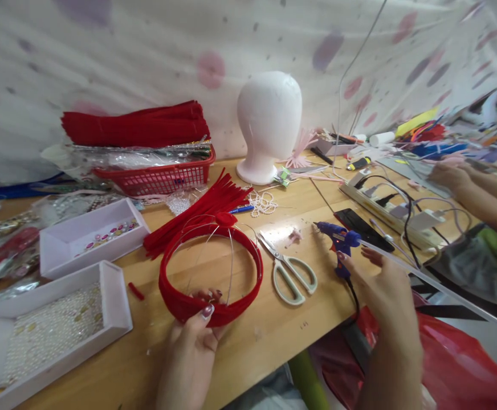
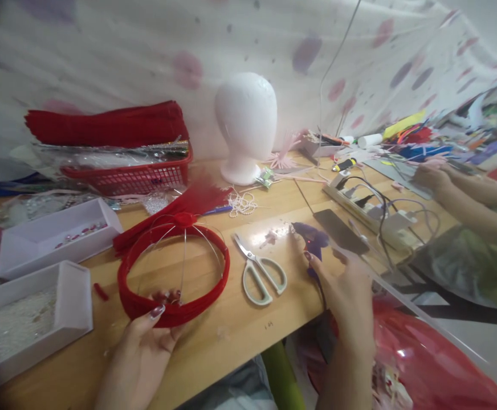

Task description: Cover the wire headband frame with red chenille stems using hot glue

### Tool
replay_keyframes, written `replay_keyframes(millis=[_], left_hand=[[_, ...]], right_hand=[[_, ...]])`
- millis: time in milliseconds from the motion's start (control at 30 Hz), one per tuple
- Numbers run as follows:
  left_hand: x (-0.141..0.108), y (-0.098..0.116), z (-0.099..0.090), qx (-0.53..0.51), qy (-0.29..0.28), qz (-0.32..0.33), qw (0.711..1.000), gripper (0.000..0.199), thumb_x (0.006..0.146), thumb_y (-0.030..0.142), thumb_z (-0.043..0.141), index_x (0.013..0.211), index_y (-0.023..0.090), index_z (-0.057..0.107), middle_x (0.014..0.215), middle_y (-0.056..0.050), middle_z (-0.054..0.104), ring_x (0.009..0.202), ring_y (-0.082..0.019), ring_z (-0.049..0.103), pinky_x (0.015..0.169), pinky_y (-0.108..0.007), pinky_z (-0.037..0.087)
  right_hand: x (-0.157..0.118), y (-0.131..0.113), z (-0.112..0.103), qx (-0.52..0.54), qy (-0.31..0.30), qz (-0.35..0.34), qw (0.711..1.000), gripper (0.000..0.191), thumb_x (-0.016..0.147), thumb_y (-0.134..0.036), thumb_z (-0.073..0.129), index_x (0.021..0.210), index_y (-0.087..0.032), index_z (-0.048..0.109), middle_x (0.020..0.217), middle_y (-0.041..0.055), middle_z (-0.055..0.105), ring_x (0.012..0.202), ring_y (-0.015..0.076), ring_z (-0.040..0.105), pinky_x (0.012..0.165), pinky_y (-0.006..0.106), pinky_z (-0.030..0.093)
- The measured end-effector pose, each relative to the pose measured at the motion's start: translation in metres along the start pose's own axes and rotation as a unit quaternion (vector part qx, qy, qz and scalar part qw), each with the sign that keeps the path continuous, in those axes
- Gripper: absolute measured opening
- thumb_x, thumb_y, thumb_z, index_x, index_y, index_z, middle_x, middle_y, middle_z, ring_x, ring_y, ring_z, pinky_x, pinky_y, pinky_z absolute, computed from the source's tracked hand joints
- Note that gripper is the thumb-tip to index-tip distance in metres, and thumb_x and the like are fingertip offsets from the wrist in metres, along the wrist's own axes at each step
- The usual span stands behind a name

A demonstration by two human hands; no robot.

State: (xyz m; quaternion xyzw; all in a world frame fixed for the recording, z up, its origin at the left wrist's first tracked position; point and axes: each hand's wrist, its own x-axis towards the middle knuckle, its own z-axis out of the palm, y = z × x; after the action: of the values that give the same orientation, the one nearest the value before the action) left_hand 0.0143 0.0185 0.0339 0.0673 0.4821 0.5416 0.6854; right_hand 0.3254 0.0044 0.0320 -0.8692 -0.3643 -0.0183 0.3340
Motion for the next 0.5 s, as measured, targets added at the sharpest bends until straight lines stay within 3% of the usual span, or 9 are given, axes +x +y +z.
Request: replay_keyframes(millis=[67,167,333,500], left_hand=[[0.000,0.001,0.001,0.007,-0.001,-0.009,1.000,0.028,0.048,0.015,0.084,0.072,0.022,0.072,0.074,-0.001,0.078,0.077,-0.025,0.078,0.073,-0.035,0.067],[0.001,0.002,-0.001,0.009,-0.014,-0.010,1.000,0.023,0.052,0.017,0.084,0.071,0.021,0.072,0.075,-0.002,0.078,0.076,-0.024,0.077,0.075,-0.036,0.067],[0.002,-0.002,-0.009,-0.035,-0.037,-0.024,0.998,0.017,0.063,0.020,0.084,0.078,0.021,0.075,0.081,-0.002,0.079,0.077,-0.021,0.075,0.083,-0.043,0.067],[0.001,-0.003,-0.009,-0.052,-0.021,-0.051,0.997,0.026,0.060,0.017,0.090,0.081,0.020,0.074,0.083,-0.002,0.078,0.081,-0.023,0.076,0.076,-0.042,0.069]], right_hand=[[0.002,-0.004,0.009,0.009,0.002,-0.015,1.000,0.077,0.071,-0.083,0.053,0.101,-0.015,0.071,0.113,0.0241,0.073,0.110,0.0400,0.065,0.094,0.053,0.047],[0.005,-0.008,0.020,0.016,-0.002,-0.034,0.999,0.066,0.075,-0.078,0.054,0.093,-0.017,0.073,0.103,0.0216,0.075,0.106,0.0397,0.065,0.095,0.053,0.045],[0.013,-0.005,0.032,0.020,-0.010,-0.048,0.999,0.045,0.076,-0.064,0.063,0.072,-0.020,0.070,0.080,0.0173,0.074,0.088,0.0366,0.067,0.086,0.049,0.047],[0.007,-0.003,0.026,0.046,0.054,-0.019,0.997,0.045,0.078,-0.061,0.064,0.080,-0.016,0.072,0.084,0.0184,0.074,0.091,0.0396,0.069,0.076,0.046,0.050]])
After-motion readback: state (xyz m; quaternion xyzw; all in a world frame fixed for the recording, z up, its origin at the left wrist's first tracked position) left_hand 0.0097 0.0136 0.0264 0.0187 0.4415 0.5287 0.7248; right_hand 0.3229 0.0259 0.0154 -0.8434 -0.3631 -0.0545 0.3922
